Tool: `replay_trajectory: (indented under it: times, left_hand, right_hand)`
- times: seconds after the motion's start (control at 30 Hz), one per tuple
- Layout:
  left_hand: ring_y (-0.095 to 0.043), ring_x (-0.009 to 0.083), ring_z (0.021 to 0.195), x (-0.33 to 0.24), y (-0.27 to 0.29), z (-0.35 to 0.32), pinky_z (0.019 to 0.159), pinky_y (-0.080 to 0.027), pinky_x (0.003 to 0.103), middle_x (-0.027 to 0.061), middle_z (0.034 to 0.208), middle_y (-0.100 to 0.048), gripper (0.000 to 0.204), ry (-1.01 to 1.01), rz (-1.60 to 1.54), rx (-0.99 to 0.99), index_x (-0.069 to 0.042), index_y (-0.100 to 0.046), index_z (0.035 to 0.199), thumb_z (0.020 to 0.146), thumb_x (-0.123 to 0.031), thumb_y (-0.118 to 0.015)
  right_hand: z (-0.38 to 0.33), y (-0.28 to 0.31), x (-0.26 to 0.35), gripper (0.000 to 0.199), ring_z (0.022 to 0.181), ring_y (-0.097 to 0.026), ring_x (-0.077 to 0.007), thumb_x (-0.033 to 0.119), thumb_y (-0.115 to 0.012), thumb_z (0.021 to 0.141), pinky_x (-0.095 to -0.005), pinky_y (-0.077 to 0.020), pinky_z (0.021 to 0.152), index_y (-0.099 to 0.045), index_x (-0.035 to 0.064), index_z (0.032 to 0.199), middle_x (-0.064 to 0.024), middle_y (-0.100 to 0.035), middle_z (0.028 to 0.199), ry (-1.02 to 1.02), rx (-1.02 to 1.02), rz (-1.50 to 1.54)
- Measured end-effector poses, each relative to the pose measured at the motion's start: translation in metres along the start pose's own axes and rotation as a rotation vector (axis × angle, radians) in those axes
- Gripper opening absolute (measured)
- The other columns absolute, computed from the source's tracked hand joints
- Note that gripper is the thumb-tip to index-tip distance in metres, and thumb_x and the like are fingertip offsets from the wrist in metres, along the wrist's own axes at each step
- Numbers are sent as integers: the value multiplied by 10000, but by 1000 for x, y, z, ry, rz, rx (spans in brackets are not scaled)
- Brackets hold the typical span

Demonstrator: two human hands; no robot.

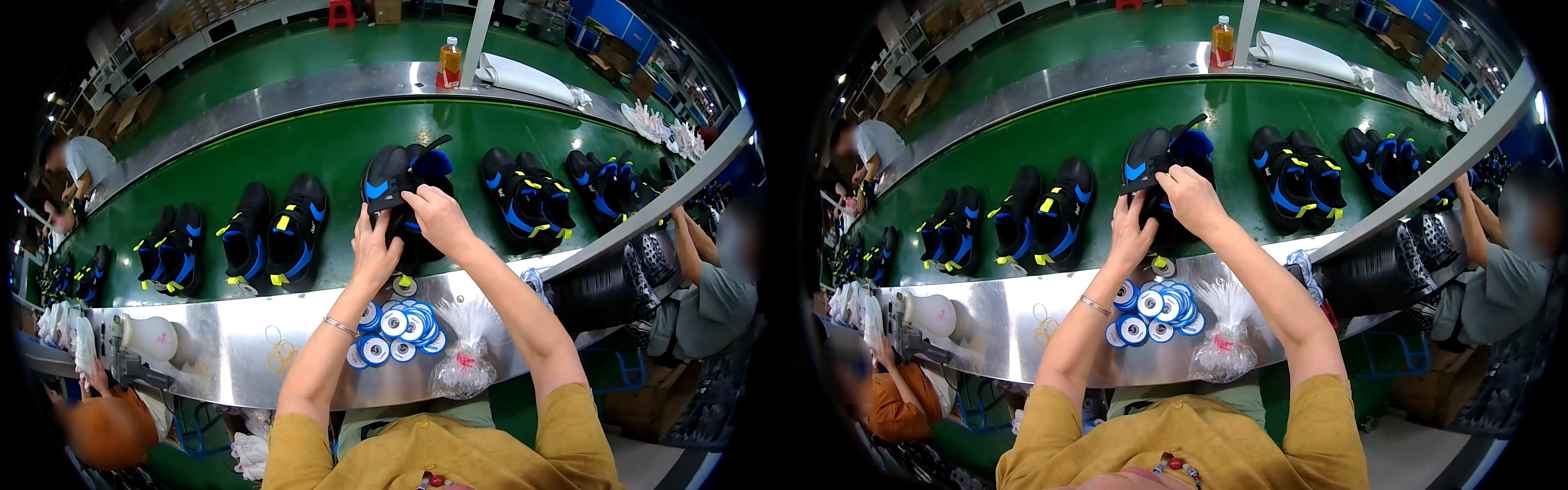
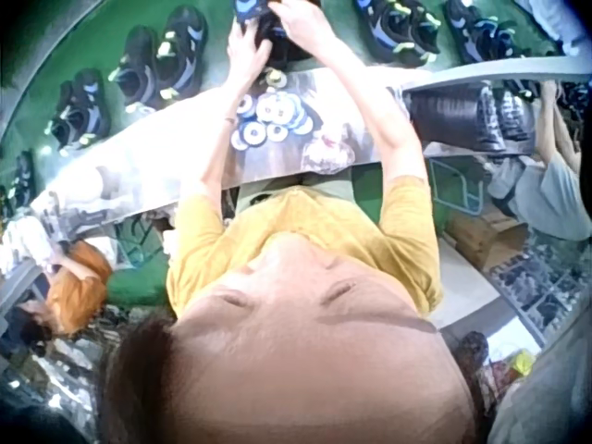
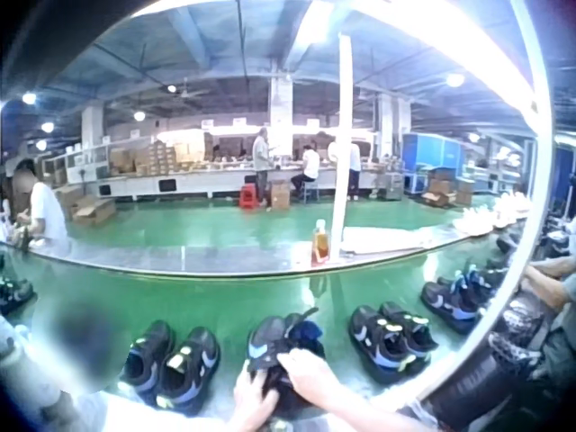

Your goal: The person repeatedly picks small circular tags from a pile on the table, attaches each to a shoe on the conveyor belt, and moves the shoes forward. The person handles multiple shoes and tags throughout the clip.

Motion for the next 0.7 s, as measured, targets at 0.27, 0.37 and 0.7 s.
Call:
replay_trajectory:
  times: [0.27, 0.37, 0.7]
  left_hand:
    - [-423, 411, 1233, -4, 13, -7, 1024, -341, 443, 288, 1334, -403, 881, 77, -336, -198, 66, -194, 1403, 707, -113, -703]
    - [-423, 421, 1227, -9, 20, -7, 1023, -340, 448, 295, 1336, -399, 816, -11, -321, -196, 30, -269, 1400, 729, -134, -704]
    - [-404, 465, 1220, 14, 9, -9, 1005, -350, 478, 331, 1340, -376, 588, -15, -109, -201, -42, -439, 1355, 814, -165, -634]
  right_hand:
    - [-5, -5, 4, 418, 886, -542, -259, -27, -579, 691, -345, -501, 766, -617, 19, 1105, -95, -542, 923, 88, 146, -86]
    - [-3, -6, 8, 421, 885, -535, -257, -20, -581, 692, -343, -504, 763, -619, 26, 1108, -93, -540, 925, 161, 142, -143]
    - [-5, -10, -8, 327, 846, -563, -289, 66, -614, 796, -360, -489, 725, -591, 8, 1117, -131, -555, 892, -114, 7, 189]
Point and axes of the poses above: each hand's wrist, its own z-axis towards the middle knuckle, its own y-axis out of the back of the hand, x = y × z, the point moved 6 cm from there along z, towards the middle knuckle
